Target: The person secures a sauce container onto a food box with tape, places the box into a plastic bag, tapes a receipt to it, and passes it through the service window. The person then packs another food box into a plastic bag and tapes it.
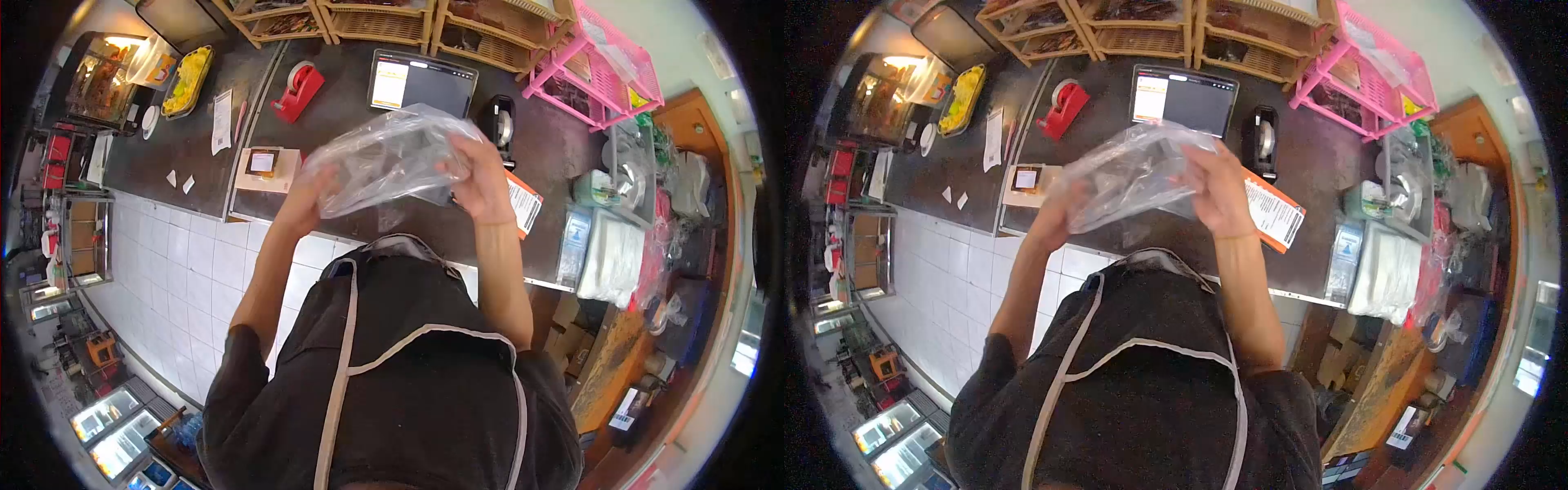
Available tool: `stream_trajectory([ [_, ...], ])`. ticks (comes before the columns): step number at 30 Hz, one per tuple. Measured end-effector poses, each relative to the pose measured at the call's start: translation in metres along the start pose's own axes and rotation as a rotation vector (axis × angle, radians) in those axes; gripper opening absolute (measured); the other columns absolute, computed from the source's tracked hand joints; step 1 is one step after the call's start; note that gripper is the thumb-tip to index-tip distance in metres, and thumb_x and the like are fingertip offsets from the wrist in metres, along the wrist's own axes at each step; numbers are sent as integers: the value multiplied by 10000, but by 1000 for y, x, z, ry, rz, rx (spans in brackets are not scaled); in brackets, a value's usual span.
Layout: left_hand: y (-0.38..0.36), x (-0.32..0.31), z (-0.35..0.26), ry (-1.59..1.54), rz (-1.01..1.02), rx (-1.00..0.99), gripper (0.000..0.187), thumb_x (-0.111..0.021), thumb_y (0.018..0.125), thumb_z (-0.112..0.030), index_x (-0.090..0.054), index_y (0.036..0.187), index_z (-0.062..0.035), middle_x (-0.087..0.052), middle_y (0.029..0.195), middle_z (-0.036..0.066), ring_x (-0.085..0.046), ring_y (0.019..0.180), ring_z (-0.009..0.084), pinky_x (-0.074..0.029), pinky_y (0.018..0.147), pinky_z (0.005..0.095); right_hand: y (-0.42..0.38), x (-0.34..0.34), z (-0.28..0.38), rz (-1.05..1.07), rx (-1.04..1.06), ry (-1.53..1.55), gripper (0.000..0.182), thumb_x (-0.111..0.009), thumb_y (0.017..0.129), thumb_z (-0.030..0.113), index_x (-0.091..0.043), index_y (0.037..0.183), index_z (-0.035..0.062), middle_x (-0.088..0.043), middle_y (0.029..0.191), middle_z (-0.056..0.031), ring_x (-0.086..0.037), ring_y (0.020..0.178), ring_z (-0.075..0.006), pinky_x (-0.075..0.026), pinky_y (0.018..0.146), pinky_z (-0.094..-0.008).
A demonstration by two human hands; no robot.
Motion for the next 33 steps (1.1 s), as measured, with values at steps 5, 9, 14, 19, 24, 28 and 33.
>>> stream_trajectory([
  [5, -67, -71, -127, 441, 2, -963, 582, -748, 685, -98, -391, 1133, 7, -484, 1012, 96, -468, 939, 213, -407, 822, 311, -4, -43, 16, 130, 227, -641, 376, -650, 741, -41, -536, 1089, 48, -603, 914, -34, -586, 744, -104, -494, 662, -258],
  [9, -17, -82, -146, 466, 50, -894, 269, -667, 655, 27, -503, 853, -51, -586, 682, 18, -543, 612, 149, -426, 576, 298, -14, -79, 40, 149, 676, -1357, 487, -565, 648, -133, -531, 1106, 31, -563, 947, -128, -574, 751, -237, -474, 613, -312],
  [14, -8, -30, -156, 459, -336, -1023, 284, -707, 706, 4, -442, 760, -82, -362, 686, -47, -354, 618, 81, -310, 540, 248, -17, -48, 121, -343, 1120, -1521, 365, -537, 707, -121, -564, 1032, 44, -463, 623, -43, -458, 565, -124, -404, 532, -268],
  [19, -12, -55, -160, 307, -374, -976, 245, -741, 764, -93, -499, 784, -64, -448, 716, -34, -440, 662, 90, -378, 588, 245, -10, -72, 98, -177, 1072, -1290, 341, -578, 695, -103, -569, 1003, 42, -432, 641, -22, -433, 596, -116, -399, 557, -250],
  [24, -17, -90, -180, 473, -277, -1165, 201, -673, 838, -135, -584, 978, -21, -598, 841, 51, -569, 736, 106, -462, 609, 266, -6, -112, 86, -1, 1116, -1306, 381, -616, 652, -29, -572, 1020, 60, -484, 666, -58, -498, 619, -163, -432, 592, -281],
  [28, 0, -11, -188, -506, -262, -699, 128, -615, 878, -149, -580, 846, -30, -598, 844, 33, -569, 746, 89, -462, 617, 253, 23, -36, 102, -151, 891, -1902, 312, -585, 683, -12, -599, 986, 60, -547, 708, -97, -568, 645, -188, -456, 593, -299],
  [33, 11, 23, -153, 356, -546, -876, 422, -737, 789, -244, -558, 1107, -30, -602, 993, 70, -588, 915, 210, -459, 853, 335, 46, -13, 104, -168, 592, -1025, 267, -519, 737, -71, -603, 974, 22, -638, 833, -46, -594, 722, -125, -470, 610, -259],
])
Point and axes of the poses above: each hand's wrist, its own y-axis towards the middle knuckle, its own x-axis out of the back of the hand, z = x × y, the point moved 2 cm from there along y, towards the middle knuckle
